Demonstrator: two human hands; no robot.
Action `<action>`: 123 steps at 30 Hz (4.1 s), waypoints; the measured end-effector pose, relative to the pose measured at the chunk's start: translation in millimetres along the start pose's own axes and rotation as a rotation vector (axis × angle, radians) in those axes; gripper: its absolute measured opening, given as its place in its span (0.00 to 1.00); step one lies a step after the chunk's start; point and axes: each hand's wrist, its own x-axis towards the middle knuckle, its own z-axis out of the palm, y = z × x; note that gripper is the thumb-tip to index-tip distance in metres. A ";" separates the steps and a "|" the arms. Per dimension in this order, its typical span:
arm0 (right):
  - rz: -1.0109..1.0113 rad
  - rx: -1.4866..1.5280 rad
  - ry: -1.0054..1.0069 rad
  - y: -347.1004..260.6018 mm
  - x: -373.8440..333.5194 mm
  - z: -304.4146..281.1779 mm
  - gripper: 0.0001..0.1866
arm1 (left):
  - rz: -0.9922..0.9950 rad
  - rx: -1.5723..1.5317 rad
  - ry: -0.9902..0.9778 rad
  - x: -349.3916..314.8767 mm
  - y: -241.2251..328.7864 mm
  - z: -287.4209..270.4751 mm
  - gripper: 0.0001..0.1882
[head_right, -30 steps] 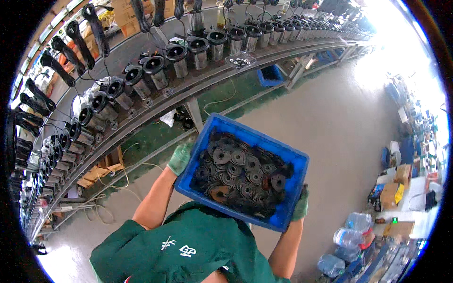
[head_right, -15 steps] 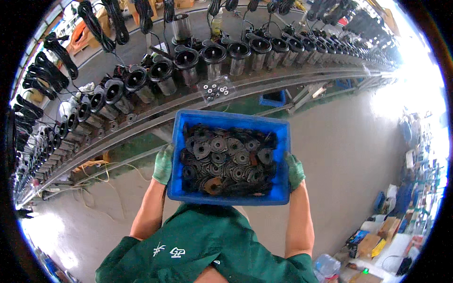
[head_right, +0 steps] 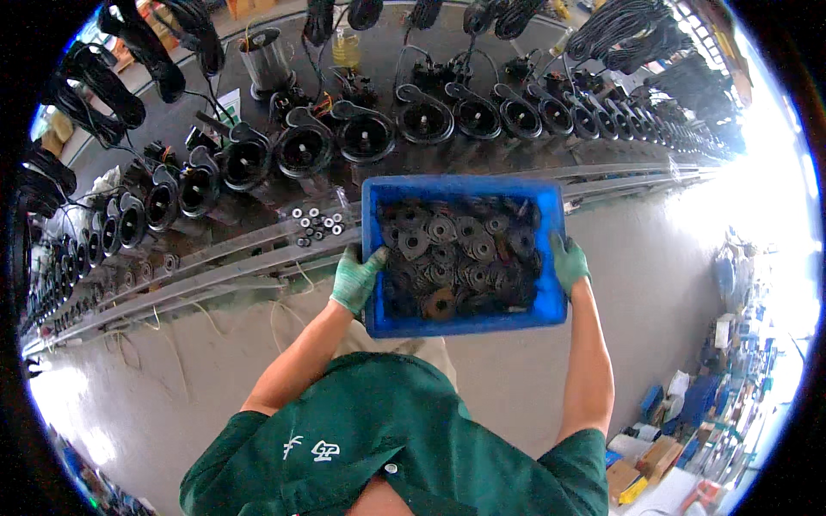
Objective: The person assembles small mechanical components by hand. They pick up circular metal parts from a blue bin and place them into larger black housings arranged on a workbench. The person also handles small washers and other hardware from a clear plastic container.
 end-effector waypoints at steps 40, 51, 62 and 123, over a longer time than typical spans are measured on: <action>-0.022 -0.381 -0.194 -43.3 165.0 28.9 0.34 | -0.024 1.423 -0.555 49.5 -16.3 167.2 0.20; 0.010 -0.349 -0.171 -34.3 169.6 31.8 0.32 | -0.242 -0.116 -0.374 48.3 20.6 146.0 0.26; -0.058 -0.284 -0.074 26.9 205.3 57.7 0.34 | -0.286 -0.834 -0.239 13.0 48.5 25.8 0.19; -0.174 -0.321 -0.001 54.7 220.4 55.0 0.39 | -0.194 0.158 0.573 53.5 62.2 -299.0 0.31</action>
